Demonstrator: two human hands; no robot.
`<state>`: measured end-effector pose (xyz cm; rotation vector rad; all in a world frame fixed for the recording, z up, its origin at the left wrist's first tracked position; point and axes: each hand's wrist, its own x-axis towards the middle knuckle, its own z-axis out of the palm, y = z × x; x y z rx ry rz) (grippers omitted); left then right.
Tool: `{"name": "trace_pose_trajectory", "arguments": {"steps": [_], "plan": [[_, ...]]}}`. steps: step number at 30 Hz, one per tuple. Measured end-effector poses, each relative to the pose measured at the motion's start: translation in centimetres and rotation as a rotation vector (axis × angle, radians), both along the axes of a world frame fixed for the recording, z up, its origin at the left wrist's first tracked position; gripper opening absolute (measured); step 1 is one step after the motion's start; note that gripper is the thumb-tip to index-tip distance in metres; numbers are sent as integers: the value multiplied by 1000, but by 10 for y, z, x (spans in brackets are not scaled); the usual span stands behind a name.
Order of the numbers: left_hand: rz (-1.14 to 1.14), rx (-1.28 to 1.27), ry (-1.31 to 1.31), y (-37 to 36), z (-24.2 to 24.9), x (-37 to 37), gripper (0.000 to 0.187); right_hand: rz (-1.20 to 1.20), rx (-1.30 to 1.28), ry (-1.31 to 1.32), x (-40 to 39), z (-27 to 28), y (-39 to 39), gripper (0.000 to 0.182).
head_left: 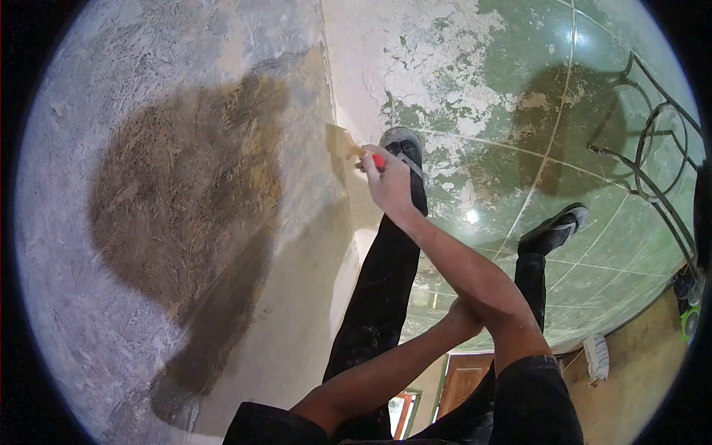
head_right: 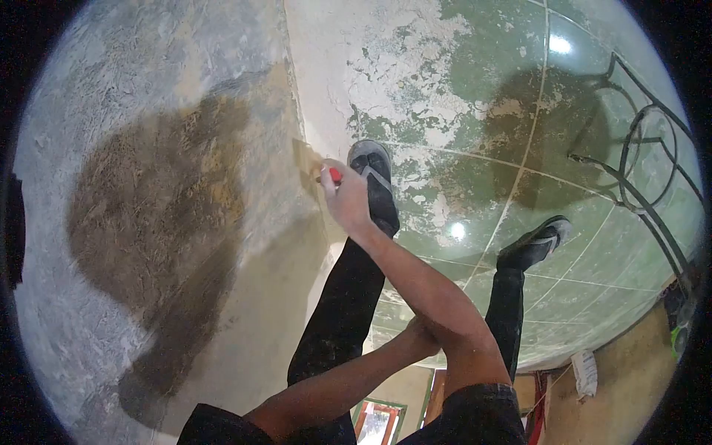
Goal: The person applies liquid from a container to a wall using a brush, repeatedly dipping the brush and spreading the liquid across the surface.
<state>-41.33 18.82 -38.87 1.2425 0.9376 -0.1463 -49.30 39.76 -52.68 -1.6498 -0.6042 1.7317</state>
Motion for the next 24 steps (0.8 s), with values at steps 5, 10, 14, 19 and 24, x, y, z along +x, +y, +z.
{"name": "trace_pose_trajectory", "arguments": {"steps": [5,10,14,19,24], "plan": [[203,-329,2,-39,11,8,36,100,304,253,3,114,-8,30],[565,-983,-301,-88,1,15,39,-36,201,750,26,148,-8,32],[-5,-144,61,-48,9,14,36,84,30,403,0,62,-27,31],[-231,-164,121,18,14,2,36,8,27,2,0,-12,-27,26],[-103,13,77,2,9,-4,34,81,167,-164,-13,-42,-28,25]]}}
